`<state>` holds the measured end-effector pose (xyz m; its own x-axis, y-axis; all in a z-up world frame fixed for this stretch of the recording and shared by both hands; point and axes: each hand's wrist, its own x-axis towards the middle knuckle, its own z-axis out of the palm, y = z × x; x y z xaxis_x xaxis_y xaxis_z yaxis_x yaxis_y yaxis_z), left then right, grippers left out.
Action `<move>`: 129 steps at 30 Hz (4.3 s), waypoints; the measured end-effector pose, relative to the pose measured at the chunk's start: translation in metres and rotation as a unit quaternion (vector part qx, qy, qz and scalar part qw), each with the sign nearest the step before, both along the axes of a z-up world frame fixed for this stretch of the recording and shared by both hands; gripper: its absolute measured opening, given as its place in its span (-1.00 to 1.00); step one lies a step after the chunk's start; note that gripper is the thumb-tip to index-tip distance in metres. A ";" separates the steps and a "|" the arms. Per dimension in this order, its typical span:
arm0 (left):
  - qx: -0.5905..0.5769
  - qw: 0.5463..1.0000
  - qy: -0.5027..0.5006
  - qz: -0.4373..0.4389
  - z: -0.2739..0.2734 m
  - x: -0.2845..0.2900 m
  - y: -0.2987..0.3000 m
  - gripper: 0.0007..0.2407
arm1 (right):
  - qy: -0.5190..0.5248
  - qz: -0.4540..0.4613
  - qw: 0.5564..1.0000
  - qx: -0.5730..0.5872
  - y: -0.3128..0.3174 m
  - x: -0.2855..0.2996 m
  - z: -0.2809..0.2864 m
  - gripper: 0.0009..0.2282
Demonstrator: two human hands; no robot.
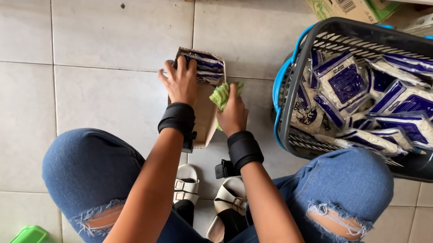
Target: The person wipes down food packets with a cleaning cloth and organizes them into a cardboard box.
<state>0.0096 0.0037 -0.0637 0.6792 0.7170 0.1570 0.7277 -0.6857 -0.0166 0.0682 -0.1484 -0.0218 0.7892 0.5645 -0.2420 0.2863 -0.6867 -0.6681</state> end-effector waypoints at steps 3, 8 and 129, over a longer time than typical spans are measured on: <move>0.016 0.999 -0.016 -0.029 -0.004 0.002 0.003 -0.70 | -0.006 0.003 1.000 -0.016 0.005 0.002 -0.004 -0.43; 0.013 0.999 0.029 -0.037 0.007 0.007 0.004 -0.66 | -0.008 0.010 1.000 -0.019 0.006 0.006 -0.002 -0.39; -0.362 0.894 -0.222 -0.144 0.364 0.082 -0.146 -0.68 | -0.171 0.132 0.887 0.407 -0.100 0.134 0.276 -0.43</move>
<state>0.0915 -0.1419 0.3008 0.8380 0.5452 0.0221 0.3438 -0.5590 0.7545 0.2024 -0.2486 0.2541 0.5514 0.6183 0.5601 0.6476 0.1060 -0.7545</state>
